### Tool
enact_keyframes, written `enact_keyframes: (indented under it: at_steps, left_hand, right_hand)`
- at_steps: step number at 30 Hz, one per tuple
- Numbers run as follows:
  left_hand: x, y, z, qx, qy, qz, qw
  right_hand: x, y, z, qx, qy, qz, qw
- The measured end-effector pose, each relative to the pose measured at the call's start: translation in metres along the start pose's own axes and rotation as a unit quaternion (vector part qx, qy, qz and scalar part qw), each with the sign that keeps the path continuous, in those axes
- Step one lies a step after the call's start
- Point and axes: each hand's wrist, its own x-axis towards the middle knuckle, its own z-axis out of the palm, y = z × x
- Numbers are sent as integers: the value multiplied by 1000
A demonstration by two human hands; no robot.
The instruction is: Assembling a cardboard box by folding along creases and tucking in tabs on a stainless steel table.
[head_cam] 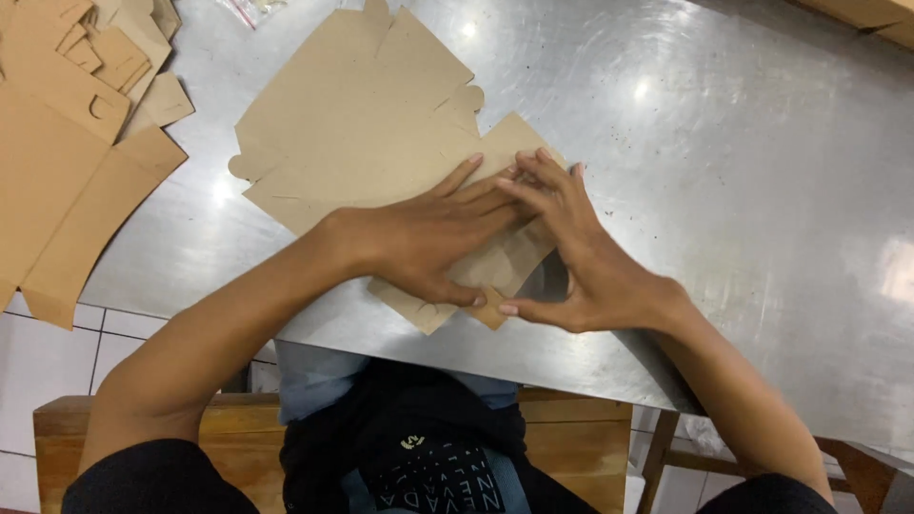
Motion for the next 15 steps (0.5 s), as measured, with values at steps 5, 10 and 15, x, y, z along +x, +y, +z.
enact_keyframes:
  at_steps: [5,10,15]
  left_hand:
    - [1,0,8,38,25,5,999]
    - [1,1,13,35,38,15,999]
    - [5,3,18,60,29,-7,998]
  right_hand:
    - [0,8,13,-27,4,5,1000]
    - [0,11,16,-34,-1,16,999]
    - [0,11,15,-37,0,13,999]
